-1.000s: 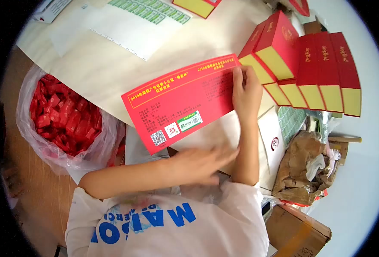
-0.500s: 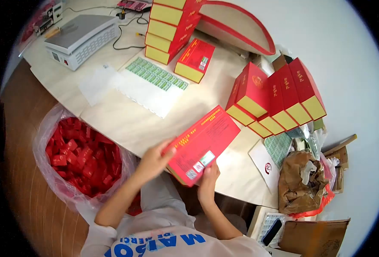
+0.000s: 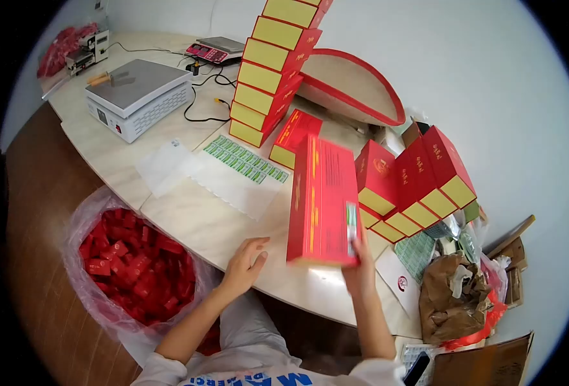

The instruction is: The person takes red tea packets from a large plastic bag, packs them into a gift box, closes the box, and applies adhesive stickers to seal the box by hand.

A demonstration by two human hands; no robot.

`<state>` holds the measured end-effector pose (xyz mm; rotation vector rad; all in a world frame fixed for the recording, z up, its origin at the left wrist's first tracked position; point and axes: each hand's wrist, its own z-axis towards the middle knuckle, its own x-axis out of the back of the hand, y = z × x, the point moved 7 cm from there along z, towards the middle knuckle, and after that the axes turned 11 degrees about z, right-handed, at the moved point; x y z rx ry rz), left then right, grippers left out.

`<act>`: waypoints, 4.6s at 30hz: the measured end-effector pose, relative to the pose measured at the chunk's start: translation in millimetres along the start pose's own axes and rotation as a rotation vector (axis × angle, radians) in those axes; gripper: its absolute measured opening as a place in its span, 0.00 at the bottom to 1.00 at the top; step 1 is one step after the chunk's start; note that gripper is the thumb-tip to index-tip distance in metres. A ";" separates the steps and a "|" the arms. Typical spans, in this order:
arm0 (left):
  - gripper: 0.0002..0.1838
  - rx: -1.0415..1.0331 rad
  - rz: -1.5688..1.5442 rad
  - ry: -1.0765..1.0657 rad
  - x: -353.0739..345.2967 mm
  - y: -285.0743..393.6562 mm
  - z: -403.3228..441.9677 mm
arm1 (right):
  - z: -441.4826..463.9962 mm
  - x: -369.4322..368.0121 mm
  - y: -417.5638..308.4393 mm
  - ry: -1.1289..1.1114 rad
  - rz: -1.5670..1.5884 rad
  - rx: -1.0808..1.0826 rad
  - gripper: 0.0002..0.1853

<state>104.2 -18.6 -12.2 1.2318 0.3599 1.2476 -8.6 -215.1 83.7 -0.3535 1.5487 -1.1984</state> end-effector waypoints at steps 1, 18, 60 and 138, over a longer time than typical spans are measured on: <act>0.16 0.001 0.012 0.000 -1.4 -3.3 -0.7 | 29.3 -5.7 -1.5 0.004 0.008 0.035 0.35; 0.18 -0.213 0.593 -0.117 -17.5 8.5 -5.3 | 334.2 66.8 0.4 0.291 -1.239 0.594 0.21; 0.30 0.281 -0.175 0.205 39.8 17.9 -47.9 | 76.1 24.9 24.7 0.059 -1.392 0.140 0.23; 0.15 0.573 0.815 0.219 146.3 -180.5 -321.1 | -134.9 -153.5 326.6 -0.952 -0.828 0.269 0.11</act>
